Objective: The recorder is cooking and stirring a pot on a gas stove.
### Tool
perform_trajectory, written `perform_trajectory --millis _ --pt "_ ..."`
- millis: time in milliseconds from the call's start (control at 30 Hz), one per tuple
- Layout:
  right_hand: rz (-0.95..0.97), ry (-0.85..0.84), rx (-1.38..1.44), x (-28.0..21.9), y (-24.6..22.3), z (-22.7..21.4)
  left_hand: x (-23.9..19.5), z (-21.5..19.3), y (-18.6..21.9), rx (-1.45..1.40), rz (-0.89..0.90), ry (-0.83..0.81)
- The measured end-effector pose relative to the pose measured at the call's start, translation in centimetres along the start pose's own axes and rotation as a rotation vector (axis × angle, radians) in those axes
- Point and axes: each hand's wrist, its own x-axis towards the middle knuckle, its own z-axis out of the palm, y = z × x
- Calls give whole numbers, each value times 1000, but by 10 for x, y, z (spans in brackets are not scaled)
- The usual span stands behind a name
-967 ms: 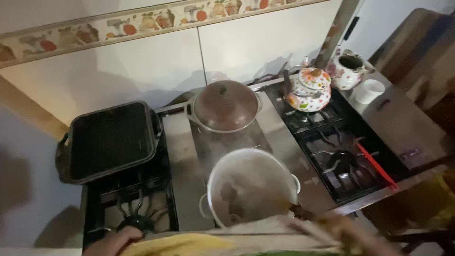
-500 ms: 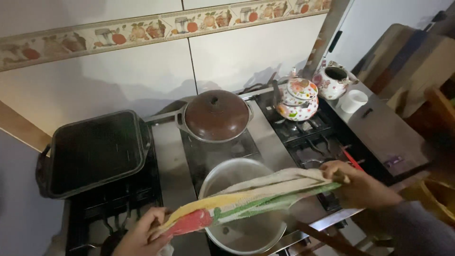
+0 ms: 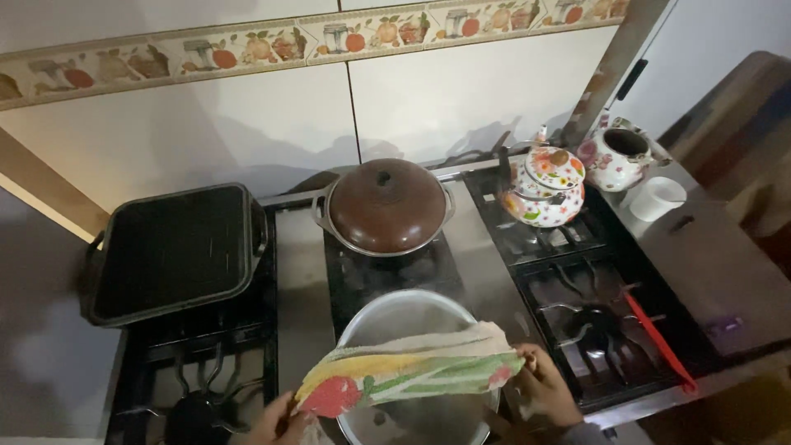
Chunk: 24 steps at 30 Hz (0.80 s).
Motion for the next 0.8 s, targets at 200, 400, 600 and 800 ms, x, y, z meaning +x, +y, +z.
perform_trajectory --millis 200,400,600,800 --pt "360 96 32 2 -17 16 2 -4 -101 -98 1 -153" --pt "319 43 414 3 21 20 -13 15 -38 -181 -627 -162" --pt "435 54 500 -23 79 5 -14 24 26 -425 -658 27" --pt "385 127 422 -64 89 -2 -43 19 96 -478 -634 48"
